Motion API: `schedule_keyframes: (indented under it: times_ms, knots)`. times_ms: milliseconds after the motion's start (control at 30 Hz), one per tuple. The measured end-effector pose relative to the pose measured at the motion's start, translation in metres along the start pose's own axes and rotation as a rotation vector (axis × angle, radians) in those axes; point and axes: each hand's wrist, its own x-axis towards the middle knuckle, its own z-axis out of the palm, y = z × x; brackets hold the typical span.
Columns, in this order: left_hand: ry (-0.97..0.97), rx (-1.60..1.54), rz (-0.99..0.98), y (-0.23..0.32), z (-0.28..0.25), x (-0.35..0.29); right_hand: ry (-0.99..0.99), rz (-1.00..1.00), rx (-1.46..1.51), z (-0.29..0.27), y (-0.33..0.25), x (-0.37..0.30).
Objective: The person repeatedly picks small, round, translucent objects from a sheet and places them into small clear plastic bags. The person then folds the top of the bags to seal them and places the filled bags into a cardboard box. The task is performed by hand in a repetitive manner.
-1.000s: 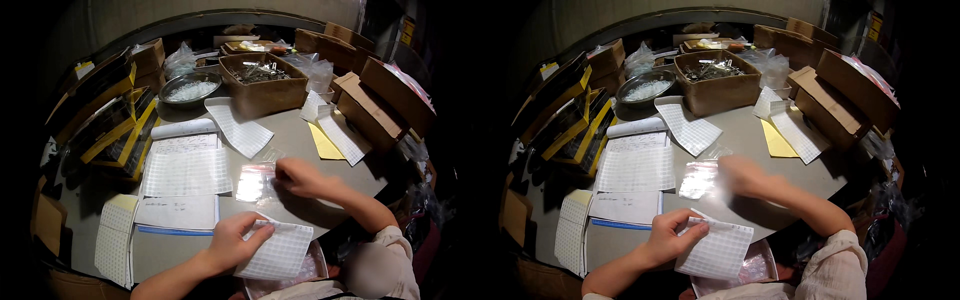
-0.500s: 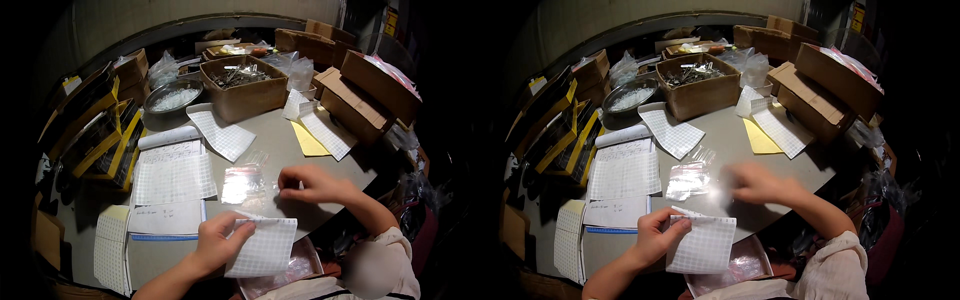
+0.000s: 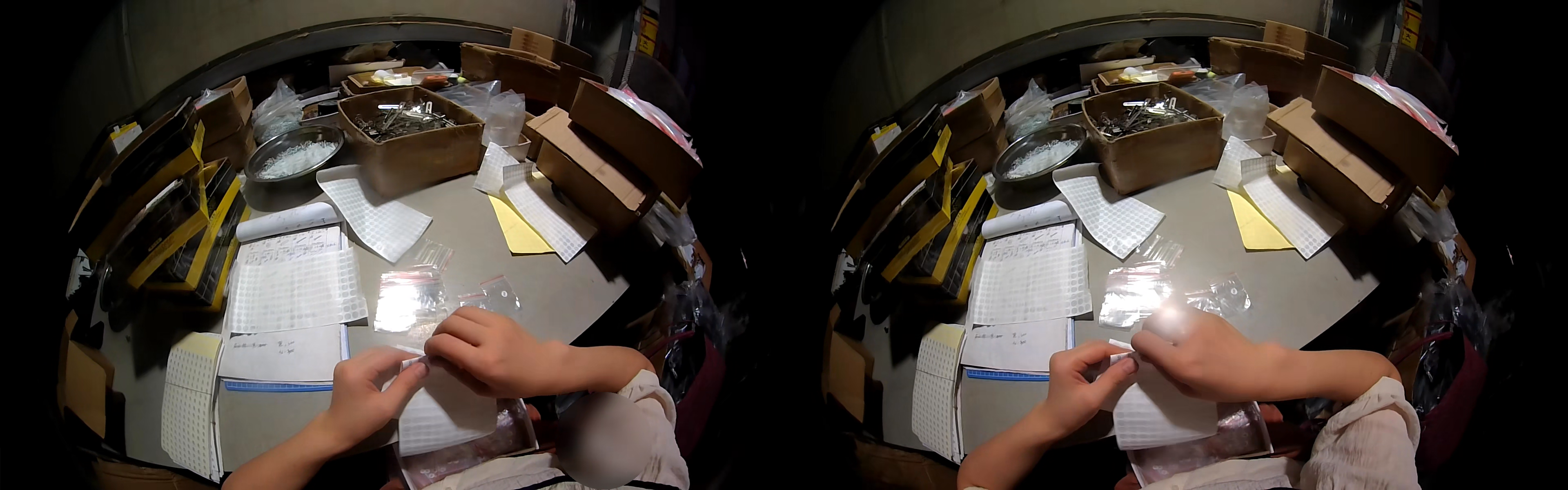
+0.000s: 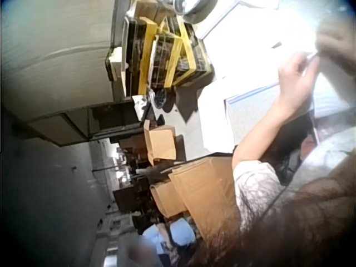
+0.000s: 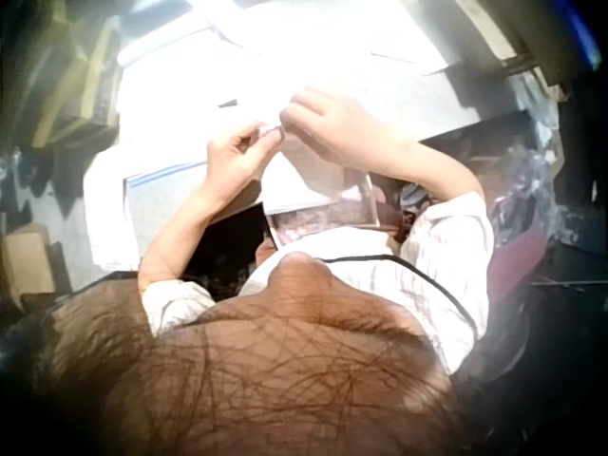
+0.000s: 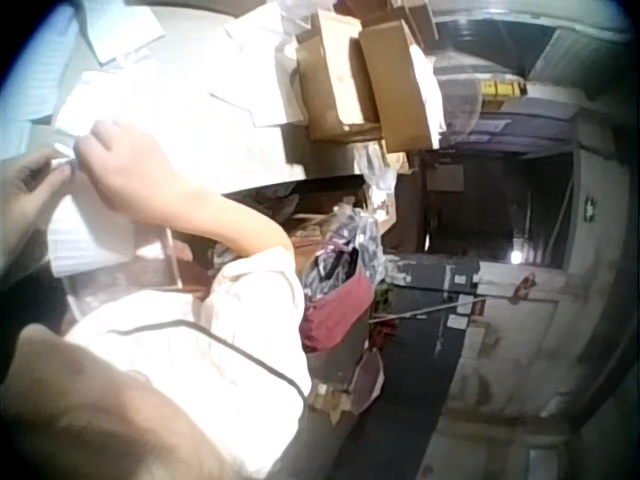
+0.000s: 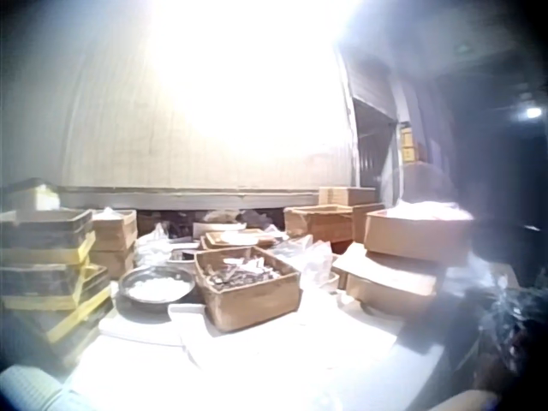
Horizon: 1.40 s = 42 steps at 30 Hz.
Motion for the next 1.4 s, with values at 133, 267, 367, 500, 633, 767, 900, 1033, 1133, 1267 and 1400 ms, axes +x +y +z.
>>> schedule_keyframes:
  times_ms: [133,267,367,500,633,767,900,1033,1133,1267,1400]
  knots:
    - [-0.082,-0.211,-0.298,-0.005,-0.002,0.0,0.052,-0.146,-0.264,0.008,0.003,-0.006]
    - [-0.079,-0.323,-0.373,-0.011,-0.004,0.003,0.041,-0.16,-0.139,0.007,0.012,-0.003]
    - [-0.08,-0.327,-0.409,-0.01,-0.004,0.004,0.097,0.151,0.203,-0.003,0.051,0.016]
    - [-0.061,-0.3,-0.39,-0.008,-0.001,0.001,0.098,0.679,0.881,0.021,0.13,0.037]
    - [-0.092,-0.301,-0.39,-0.001,-0.003,0.002,-0.007,0.706,0.939,0.028,0.161,0.031]
    - [-0.109,-0.241,-0.344,-0.005,0.0,0.0,-0.195,0.7,0.841,-0.021,0.189,0.023]
    - [-0.105,-0.181,-0.301,-0.011,0.0,0.001,-0.086,0.742,0.767,-0.025,0.193,0.018]
    - [-0.076,-0.19,-0.286,-0.015,0.002,-0.001,-0.043,0.75,0.412,-0.011,0.194,0.009]
    - [-0.074,-0.18,-0.272,-0.01,0.002,0.0,-0.035,0.766,0.209,-0.01,0.198,0.0]
    - [-0.07,-0.181,-0.242,-0.012,0.003,-0.001,-0.125,0.774,-0.054,-0.011,0.194,0.005]
    - [-0.075,-0.182,-0.222,-0.009,0.001,-0.001,-0.469,0.948,-0.225,-0.042,0.193,0.028]
